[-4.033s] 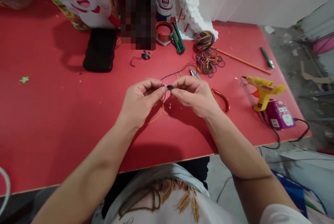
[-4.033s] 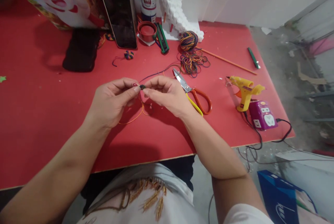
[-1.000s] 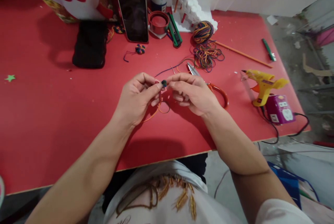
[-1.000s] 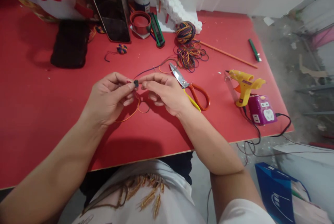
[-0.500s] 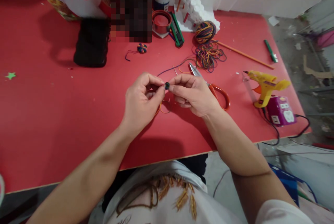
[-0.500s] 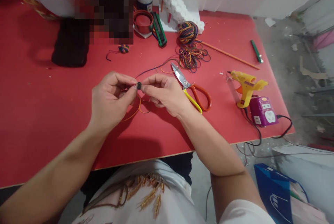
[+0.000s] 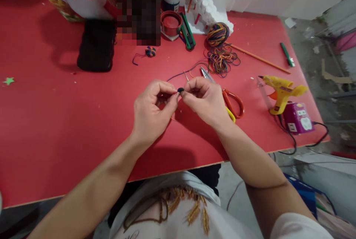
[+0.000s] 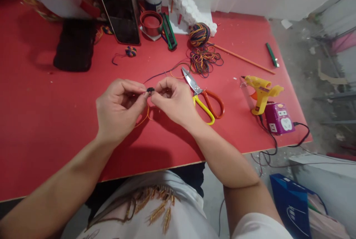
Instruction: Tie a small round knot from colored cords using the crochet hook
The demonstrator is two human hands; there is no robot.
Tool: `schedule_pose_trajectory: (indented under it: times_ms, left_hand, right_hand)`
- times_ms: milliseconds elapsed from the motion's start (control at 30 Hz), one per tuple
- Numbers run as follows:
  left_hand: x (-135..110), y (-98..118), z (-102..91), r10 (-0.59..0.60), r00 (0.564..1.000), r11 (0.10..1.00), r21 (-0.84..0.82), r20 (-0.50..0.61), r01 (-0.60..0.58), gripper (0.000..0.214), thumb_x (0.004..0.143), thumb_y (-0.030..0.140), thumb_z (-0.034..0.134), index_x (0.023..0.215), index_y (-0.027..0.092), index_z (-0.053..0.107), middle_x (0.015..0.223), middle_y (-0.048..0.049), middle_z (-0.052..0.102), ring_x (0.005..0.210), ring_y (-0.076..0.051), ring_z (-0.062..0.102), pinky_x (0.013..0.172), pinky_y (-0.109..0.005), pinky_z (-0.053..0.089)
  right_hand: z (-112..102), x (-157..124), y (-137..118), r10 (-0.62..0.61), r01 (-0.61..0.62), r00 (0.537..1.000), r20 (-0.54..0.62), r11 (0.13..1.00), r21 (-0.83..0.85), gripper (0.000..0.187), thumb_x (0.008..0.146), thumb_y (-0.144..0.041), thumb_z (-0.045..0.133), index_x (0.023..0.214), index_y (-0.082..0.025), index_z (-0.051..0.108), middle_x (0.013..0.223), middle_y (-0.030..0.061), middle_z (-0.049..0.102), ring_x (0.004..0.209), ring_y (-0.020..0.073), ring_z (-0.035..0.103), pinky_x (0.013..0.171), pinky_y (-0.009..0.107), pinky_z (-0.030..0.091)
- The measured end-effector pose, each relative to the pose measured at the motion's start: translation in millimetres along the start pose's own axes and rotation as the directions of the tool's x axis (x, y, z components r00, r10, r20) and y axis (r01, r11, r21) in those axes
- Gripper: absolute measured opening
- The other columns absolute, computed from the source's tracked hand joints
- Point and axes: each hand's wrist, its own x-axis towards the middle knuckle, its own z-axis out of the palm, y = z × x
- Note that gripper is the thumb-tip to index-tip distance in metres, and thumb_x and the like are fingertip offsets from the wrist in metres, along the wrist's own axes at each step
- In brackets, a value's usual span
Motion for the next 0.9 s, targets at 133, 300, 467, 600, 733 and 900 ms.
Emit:
schedule_pose_trajectory:
  times_ms: [133,300,467,600,733,900]
  left_hand:
    - [-2.3,-2.7,4.8,0.007,1.0,1.0,-0.024,-0.015,-0.007,0.015,0.094,0.014,0.08,0.093,0.025,0.07,0.092,-0.0006,0.074,0.089,-0.017,0.074,0.08,-0.031,0.06]
    - [5.9,2.1,0.7,-0.118,0.993,0.984,-0.134,-0.021,0.114,0.014,0.091,0.013,0.082,0.089,0.023,0.072,0.092,-0.0017,0.075,0.08,-0.014,0.071,0.069,-0.026,0.056]
    - [12.6,4.3,-1.4,-0.289,0.957,0.921,-0.261,0.034,0.287,0.021,0.086,0.026,0.09,0.088,0.023,0.07,0.092,-0.0022,0.076,0.066,-0.011,0.063,0.056,-0.026,0.049]
    - [11.8,4.6,-0.9,-0.318,0.946,0.895,-0.31,0.059,0.32,0.023,0.086,0.029,0.092,0.087,0.023,0.07,0.091,-0.0024,0.075,0.06,-0.01,0.058,0.054,-0.028,0.046]
    - [11.2,7.0,-2.5,-0.307,0.948,0.901,-0.295,0.085,0.319,0.019,0.086,0.025,0.091,0.085,0.023,0.072,0.09,-0.0026,0.075,0.061,-0.011,0.058,0.057,-0.029,0.047]
    - [9.3,7.4,-2.6,-0.215,0.976,0.959,-0.18,0.038,0.218,0.015,0.086,0.017,0.086,0.085,0.023,0.072,0.089,-0.003,0.076,0.08,-0.016,0.07,0.068,-0.028,0.055]
  right_hand:
    - [3.9,-7.6,2.5,-0.265,0.22,0.958,-0.107,0.923,-0.315,0.015,0.082,-0.018,0.07,0.079,-0.022,0.056,0.073,-0.0041,0.059,0.061,0.009,0.05,0.058,0.026,0.038]
    - [-6.1,-7.1,-9.1,-0.093,0.103,0.988,0.124,0.992,-0.075,0.017,0.094,-0.033,0.077,0.087,-0.021,0.067,0.073,-0.0021,0.067,0.055,0.0092,0.053,0.052,0.026,0.039]
    - [-14.8,-0.9,-14.2,0.023,-0.053,0.982,0.189,0.986,0.159,0.036,0.085,-0.048,0.092,0.082,-0.019,0.071,0.063,-0.0039,0.065,0.046,0.007,0.048,0.043,0.025,0.034]
    - [-17.0,3.0,-8.5,0.056,-0.108,0.982,0.178,0.949,0.296,0.03,0.081,-0.038,0.097,0.087,-0.02,0.073,0.059,-0.007,0.06,0.044,0.0066,0.044,0.039,0.023,0.028]
    - [-16.4,3.7,-5.1,0.064,-0.134,0.973,0.224,0.94,0.314,0.024,0.084,-0.034,0.094,0.091,-0.02,0.075,0.058,-0.0071,0.061,0.043,0.0069,0.044,0.038,0.022,0.028]
    - [-10.7,1.1,-7.7,0.042,-0.063,0.992,0.119,0.982,0.179,0.028,0.081,-0.034,0.095,0.082,-0.019,0.071,0.059,-0.0063,0.063,0.043,0.0057,0.046,0.04,0.022,0.033]
